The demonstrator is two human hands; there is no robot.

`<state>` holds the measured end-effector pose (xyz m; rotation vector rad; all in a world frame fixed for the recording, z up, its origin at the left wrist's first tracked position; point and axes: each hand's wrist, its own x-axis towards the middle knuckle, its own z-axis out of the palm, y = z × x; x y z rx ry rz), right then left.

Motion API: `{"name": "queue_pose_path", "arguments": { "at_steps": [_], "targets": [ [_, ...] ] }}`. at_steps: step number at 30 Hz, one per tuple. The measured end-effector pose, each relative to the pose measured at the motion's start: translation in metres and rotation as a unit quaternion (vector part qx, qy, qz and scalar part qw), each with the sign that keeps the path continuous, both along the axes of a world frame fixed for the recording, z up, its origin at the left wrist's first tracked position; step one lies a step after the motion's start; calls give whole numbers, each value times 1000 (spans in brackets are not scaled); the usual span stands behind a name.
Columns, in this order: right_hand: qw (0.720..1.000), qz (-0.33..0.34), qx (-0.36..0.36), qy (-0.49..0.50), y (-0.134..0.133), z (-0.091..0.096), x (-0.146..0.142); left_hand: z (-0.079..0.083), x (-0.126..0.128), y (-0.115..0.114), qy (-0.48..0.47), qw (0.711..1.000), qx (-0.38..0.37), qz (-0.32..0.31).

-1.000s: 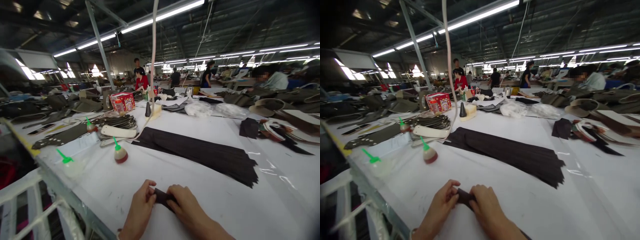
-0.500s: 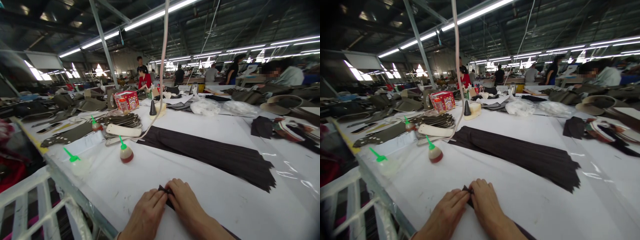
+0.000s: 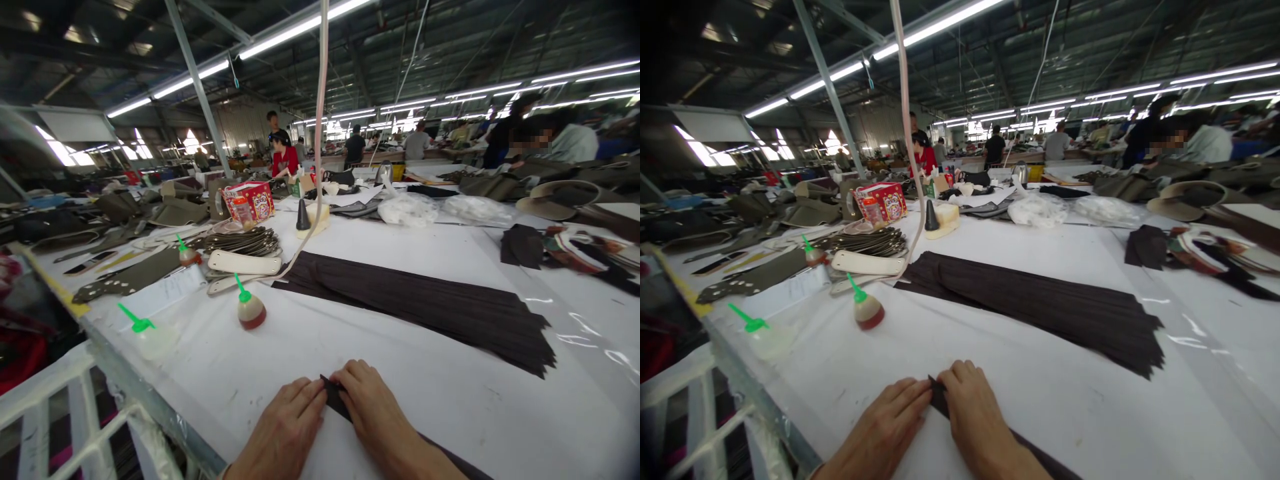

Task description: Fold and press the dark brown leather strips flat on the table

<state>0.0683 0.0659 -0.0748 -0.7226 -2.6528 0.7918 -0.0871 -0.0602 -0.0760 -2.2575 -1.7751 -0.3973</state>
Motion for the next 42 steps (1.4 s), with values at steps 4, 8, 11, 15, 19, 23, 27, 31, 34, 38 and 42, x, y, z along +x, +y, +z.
{"name": "queue_pose_path", "arguments": {
  "at_steps": [4, 8, 11, 15, 19, 23, 27, 31, 34, 38, 42],
  "targets": [
    [999, 14, 7, 32, -1, -3, 2, 2, -1, 0, -13, 1000, -21, 12],
    [999, 23, 11, 48, -3, -3, 3, 6, -2, -1, -20, 999, -38, 9],
    [999, 25, 21, 43, -4, -5, 3, 7, -2, -3, -19, 999, -42, 9],
    [997, 32, 54, 37, -6, -7, 5, 5, -4, -4, -21, 999, -45, 11],
    [991, 45, 120, 35, -8, -7, 7, 4, -5, -3, -28, 999, -40, 11],
    [981, 60, 184, 27, -9, -4, 6, 9, -7, -3, -40, 998, -49, 21],
    [974, 67, 215, 16, -9, -2, 6, 15, -9, -5, -64, 996, -59, 29],
    [969, 73, 234, -2, -9, -5, 5, 16, -10, -7, -74, 994, -73, 44],
    [969, 70, 238, -9, -10, -5, 3, 16, -9, -7, -70, 992, -86, 54],
    [976, 66, 207, -27, -8, -2, 2, 22, -9, -4, -62, 992, -104, 35],
    [981, 58, 178, -47, -3, 0, 8, 30, -8, 1, -64, 992, -111, 5]
  ]
}}
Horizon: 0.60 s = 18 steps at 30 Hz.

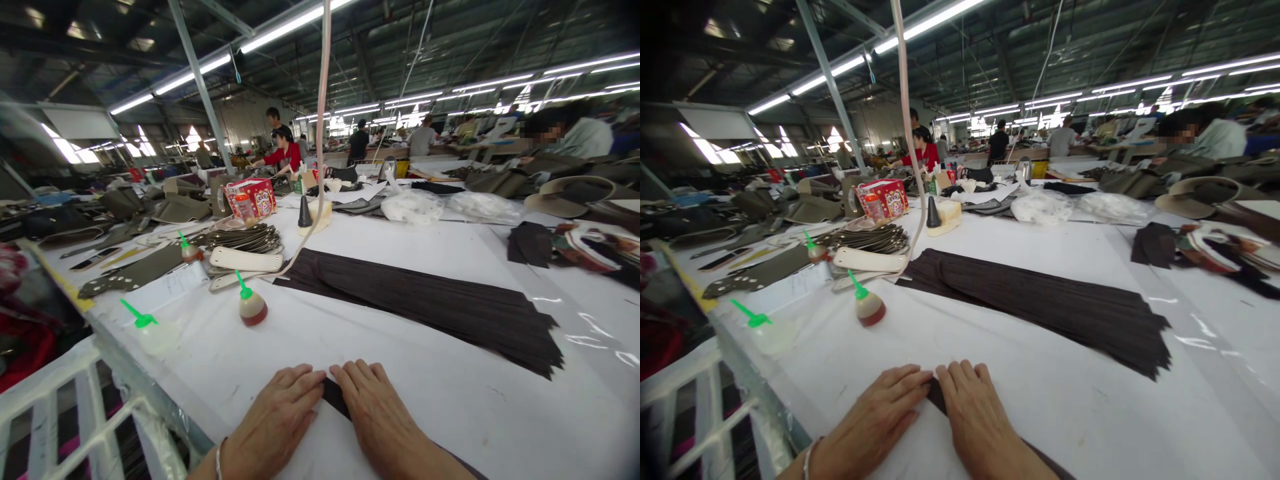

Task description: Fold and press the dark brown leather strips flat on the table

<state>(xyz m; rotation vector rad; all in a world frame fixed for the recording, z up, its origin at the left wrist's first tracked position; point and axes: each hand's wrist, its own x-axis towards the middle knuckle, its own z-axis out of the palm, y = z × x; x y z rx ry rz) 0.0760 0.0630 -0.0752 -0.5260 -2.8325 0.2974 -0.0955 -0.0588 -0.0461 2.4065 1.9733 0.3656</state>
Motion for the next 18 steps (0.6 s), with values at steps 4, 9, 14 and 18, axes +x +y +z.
{"name": "queue_pose_path", "arguments": {
  "at_steps": [4, 9, 14, 18],
  "targets": [
    [1000, -2, -23, -3, 3, 1, 7, 6, -1, 5, -15, 1000, -21, -12],
    [999, 20, -30, 6, 3, 5, 15, 7, -1, 9, -47, 998, -21, -20],
    [999, 39, -3, 11, 3, 3, 21, 8, 4, 14, -64, 997, -30, -6],
    [998, 54, 18, 8, 4, 3, 25, 9, 7, 18, -60, 996, -60, -13]
  ]
}}
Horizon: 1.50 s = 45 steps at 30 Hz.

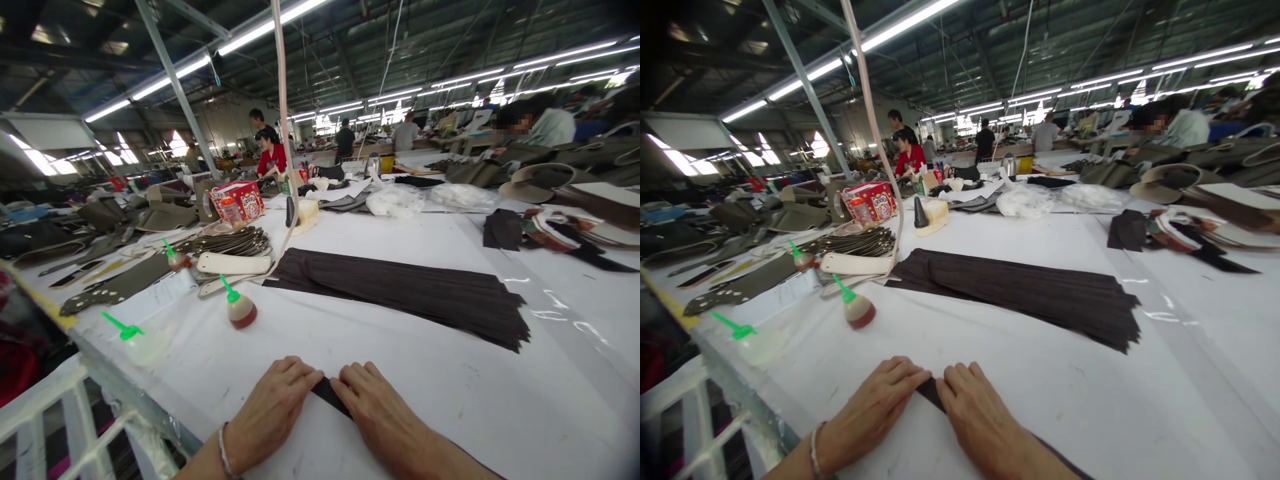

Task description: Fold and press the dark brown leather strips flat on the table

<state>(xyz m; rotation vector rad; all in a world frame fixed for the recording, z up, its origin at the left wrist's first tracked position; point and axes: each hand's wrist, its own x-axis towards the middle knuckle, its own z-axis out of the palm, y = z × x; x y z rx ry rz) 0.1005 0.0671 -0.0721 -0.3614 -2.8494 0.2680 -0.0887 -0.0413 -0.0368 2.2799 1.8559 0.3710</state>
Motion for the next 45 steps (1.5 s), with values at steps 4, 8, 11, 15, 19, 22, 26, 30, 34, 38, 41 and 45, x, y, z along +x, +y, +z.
{"name": "queue_pose_path", "arguments": {
  "at_steps": [4, 8, 11, 15, 19, 22, 26, 30, 34, 38, 41, 45],
  "targets": [
    [1000, 4, 25, 10, 1, -2, 5, -1, 0, 1, 20, 1000, 2, -6],
    [999, 10, 44, 23, 1, -3, 11, -2, 0, 1, 49, 999, 5, -13],
    [997, 15, 62, 45, 2, -2, 17, -1, 1, 2, 60, 998, -5, -13],
    [996, 13, 65, 61, 2, -1, 25, -1, 3, 2, 79, 997, -20, -12],
    [998, 8, 42, 56, 2, 1, 35, -2, 5, 1, 90, 996, -23, -10],
    [998, 10, 32, 50, 3, 3, 43, -1, 5, 1, 100, 995, -17, -15],
    [999, 8, 35, 41, 2, 6, 51, 1, 8, 3, 97, 995, 21, -8],
    [998, 6, 49, 39, 1, 7, 51, -4, 32, 6, 57, 990, 120, 41],
    [998, 7, 52, 32, 1, 7, 50, -18, 64, 10, -29, 995, 91, 12],
    [998, 5, 58, 11, 0, 10, 56, -28, 75, 9, -51, 997, 62, 4],
    [998, 5, 59, 0, 0, 14, 66, -31, 72, 6, -19, 997, 77, -12],
    [998, 2, 56, 0, 1, 15, 84, -31, 72, 3, 40, 994, 100, -23]
  ]
}}
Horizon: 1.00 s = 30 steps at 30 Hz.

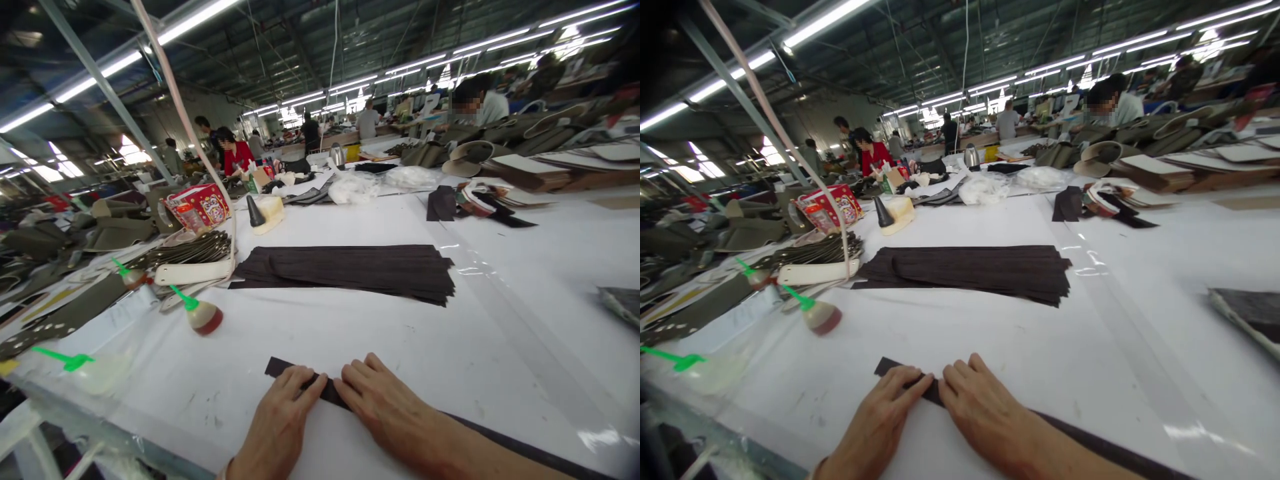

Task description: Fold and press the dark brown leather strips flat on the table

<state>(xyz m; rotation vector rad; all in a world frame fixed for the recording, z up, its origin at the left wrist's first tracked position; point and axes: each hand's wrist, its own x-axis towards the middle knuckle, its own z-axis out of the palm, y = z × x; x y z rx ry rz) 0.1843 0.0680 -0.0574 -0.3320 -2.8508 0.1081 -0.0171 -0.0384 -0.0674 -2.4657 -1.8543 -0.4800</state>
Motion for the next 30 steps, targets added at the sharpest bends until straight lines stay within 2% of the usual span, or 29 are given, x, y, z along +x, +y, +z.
{"name": "queue_pose_path", "arguments": {
  "at_steps": [6, 12, 16, 19, 23, 26, 30],
  "targets": [
    [1000, -5, 11, 16, -1, -4, 27, 4, 5, -2, 72, 997, 5, -3],
    [999, -18, -14, 26, -2, -6, 54, 2, 2, -3, 108, 994, -2, 0],
    [999, -21, -9, 25, -4, -3, 59, 3, -4, -4, 122, 993, -2, -5],
    [1000, -15, 12, 23, -7, -1, 45, 7, -21, -2, 141, 990, -8, 3],
    [998, -31, 46, 23, -11, -2, 6, 16, -41, 3, 146, 988, 16, 43],
    [996, -45, 67, 36, -13, -8, -20, 19, -26, 5, 87, 990, 77, 81],
    [994, -48, 64, 68, -13, -18, -28, 8, 15, 6, -34, 998, 33, 46]
  ]
}}
